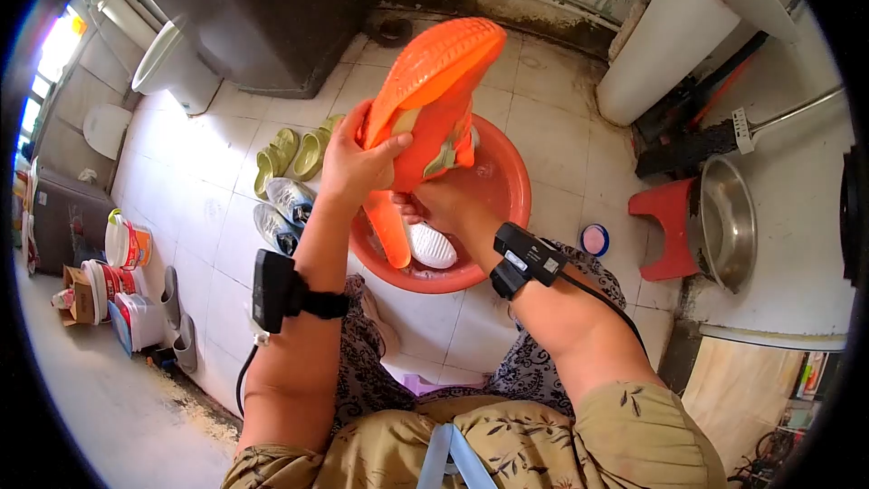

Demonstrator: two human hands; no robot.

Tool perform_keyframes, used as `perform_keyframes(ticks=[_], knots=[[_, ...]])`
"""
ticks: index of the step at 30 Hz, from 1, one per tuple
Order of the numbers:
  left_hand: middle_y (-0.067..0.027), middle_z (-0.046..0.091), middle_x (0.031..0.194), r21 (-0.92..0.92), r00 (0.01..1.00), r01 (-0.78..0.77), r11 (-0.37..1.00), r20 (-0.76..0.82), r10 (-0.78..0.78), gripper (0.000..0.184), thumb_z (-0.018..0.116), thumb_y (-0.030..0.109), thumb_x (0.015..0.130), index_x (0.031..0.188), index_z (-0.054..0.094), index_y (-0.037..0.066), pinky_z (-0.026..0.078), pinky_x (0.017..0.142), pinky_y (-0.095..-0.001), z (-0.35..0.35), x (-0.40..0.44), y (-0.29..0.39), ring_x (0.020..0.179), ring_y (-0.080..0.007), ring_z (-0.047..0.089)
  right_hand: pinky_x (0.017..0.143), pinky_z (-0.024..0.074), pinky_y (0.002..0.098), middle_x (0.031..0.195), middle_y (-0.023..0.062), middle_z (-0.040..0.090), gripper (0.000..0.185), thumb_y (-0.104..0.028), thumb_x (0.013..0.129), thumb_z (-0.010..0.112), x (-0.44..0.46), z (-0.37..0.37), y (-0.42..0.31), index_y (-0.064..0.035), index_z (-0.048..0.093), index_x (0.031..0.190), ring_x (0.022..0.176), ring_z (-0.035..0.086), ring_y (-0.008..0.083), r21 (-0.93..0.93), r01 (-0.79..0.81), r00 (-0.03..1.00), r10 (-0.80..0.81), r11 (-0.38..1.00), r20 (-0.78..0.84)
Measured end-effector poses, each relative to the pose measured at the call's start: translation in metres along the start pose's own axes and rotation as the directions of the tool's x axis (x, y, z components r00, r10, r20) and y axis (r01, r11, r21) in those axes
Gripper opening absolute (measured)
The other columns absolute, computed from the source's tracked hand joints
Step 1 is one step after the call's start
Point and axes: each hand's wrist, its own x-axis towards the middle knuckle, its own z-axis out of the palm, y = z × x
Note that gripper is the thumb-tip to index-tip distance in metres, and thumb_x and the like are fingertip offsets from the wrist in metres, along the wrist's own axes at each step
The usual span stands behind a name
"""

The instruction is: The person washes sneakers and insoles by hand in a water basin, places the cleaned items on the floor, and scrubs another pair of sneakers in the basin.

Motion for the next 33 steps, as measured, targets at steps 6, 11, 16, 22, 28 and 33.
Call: perform_keyframes(ticks=[6,11,16,22,28,33], knots=[[-0.0141,0.051,0.102,0.397,0.989,-0.147,0.906,0.058,0.136,0.068,0.081,0.026,0.058,0.116,0.053,0.004,0.042,0.087,-0.0344,0.008,-0.012,0.017,0.098,-0.029,0.051,0.042,0.0226,0.0181,0.06,-0.006,0.041,0.015,-0.016,0.086,0.055,-0.002,0.012,0.016,-0.0138,0.045,0.075,0.047,0.031,0.004,-0.048,0.13,0.982,-0.135,0.99,-0.132],[-0.0147,0.052,0.102,0.421,0.983,-0.184,0.888,0.072,0.17,0.069,0.08,0.028,0.058,0.116,0.053,0.004,0.042,0.087,-0.0366,0.007,-0.016,0.013,0.099,-0.0301,0.051,0.042,0.0228,0.0185,0.059,-0.0067,0.04,0.015,-0.012,0.084,0.057,0.013,-0.002,0.037,-0.0141,0.045,0.075,0.046,0.03,0.0039,-0.157,0.194,0.953,-0.224,0.968,-0.206],[-0.0151,0.052,0.101,0.453,0.989,-0.148,0.879,0.063,0.134,0.069,0.08,0.031,0.058,0.116,0.053,0.004,0.044,0.085,-0.0365,0.006,-0.019,0.01,0.097,-0.0307,0.052,0.04,0.0222,0.0198,0.058,-0.0069,0.038,0.015,-0.018,0.086,0.053,0.005,0.009,0.036,-0.015,0.045,0.074,0.045,0.029,0.004,-0.122,0.16,0.951,-0.186,0.98,-0.248],[-0.016,0.053,0.098,0.421,0.992,-0.128,0.898,0.042,0.122,0.07,0.08,0.034,0.058,0.115,0.053,0.004,0.046,0.081,-0.0365,0.002,-0.017,0.0,0.092,-0.0315,0.055,0.04,0.0215,0.0199,0.054,-0.0065,0.036,0.017,-0.022,0.086,0.051,0.002,0.004,0.038,-0.0146,0.044,0.072,0.042,0.027,0.0044,-0.206,0.172,0.956,-0.214,0.963,-0.201],[-0.0155,0.055,0.101,0.398,1.0,-0.008,0.917,0.025,-0.002,0.065,0.078,0.032,0.065,0.117,0.051,0.002,0.046,0.081,-0.0339,-0.003,-0.015,0.001,0.093,-0.0265,0.056,0.043,0.0296,0.0247,0.059,-0.0063,0.038,0.014,-0.024,0.088,0.045,0.002,0.0,0.035,-0.0157,0.044,0.077,0.049,0.035,0.0085,-0.219,-0.02,0.981,-0.023,0.975,-0.192],[-0.0073,0.055,0.11,-0.134,0.976,0.19,0.973,0.132,-0.172,0.051,0.066,0.025,0.081,0.121,0.048,-0.001,0.044,0.083,-0.027,-0.016,-0.015,0.009,0.099,-0.0132,0.052,0.045,0.0296,0.0256,0.056,-0.0042,0.037,0.017,-0.025,0.087,0.044,-0.01,0.004,0.013,-0.0142,0.044,0.074,0.047,0.033,0.0095,-0.112,0.02,0.998,-0.027,0.993,-0.057]])
